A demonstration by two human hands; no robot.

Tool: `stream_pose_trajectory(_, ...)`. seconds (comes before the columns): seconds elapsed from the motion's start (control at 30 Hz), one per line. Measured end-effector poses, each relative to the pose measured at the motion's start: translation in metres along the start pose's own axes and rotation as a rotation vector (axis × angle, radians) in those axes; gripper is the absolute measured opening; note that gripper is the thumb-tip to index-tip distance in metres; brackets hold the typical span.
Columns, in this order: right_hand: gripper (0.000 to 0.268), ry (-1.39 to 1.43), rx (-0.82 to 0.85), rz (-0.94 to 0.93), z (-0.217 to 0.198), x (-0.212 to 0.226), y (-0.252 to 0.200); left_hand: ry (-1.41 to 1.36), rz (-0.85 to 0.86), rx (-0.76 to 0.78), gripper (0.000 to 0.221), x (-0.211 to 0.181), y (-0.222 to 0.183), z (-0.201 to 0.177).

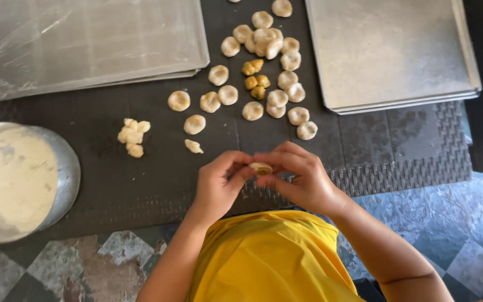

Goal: Filling small dough circles with a yellow mixture, folding them into crescent shapes, and arranging them on a baking sheet.

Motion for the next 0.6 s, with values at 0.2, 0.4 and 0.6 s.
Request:
stream_pose_trajectory(0.2,0.022,0.637,-0.082,0.439,-0.002,-0.063,-0.007,-0.184,-0.331,-0.083,0.042,-0.033,0.004,0.001)
stream_pose_trajectory(0.4,0.026,0.416,-0.081,0.598,0.005,-0.067,-0.003,0.324,0.278,0.101,0.034,-0.052,0.019,0.016)
stream_pose_trajectory(0.6,0.022,-0.225,0.074,0.034,0.004,-0.047,-0.013,0.433,0.391,0.128,0.011,-0.042,0.017,0.01)
Point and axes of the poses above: each hand's wrist, its own y-axis towards the middle knuckle, its own z-axis out of the palm, x = y × z, the point moved 6 cm from there along y, towards the middle knuckle, and after that the axes turned 5 degrees about z, right-handed, at the moved point
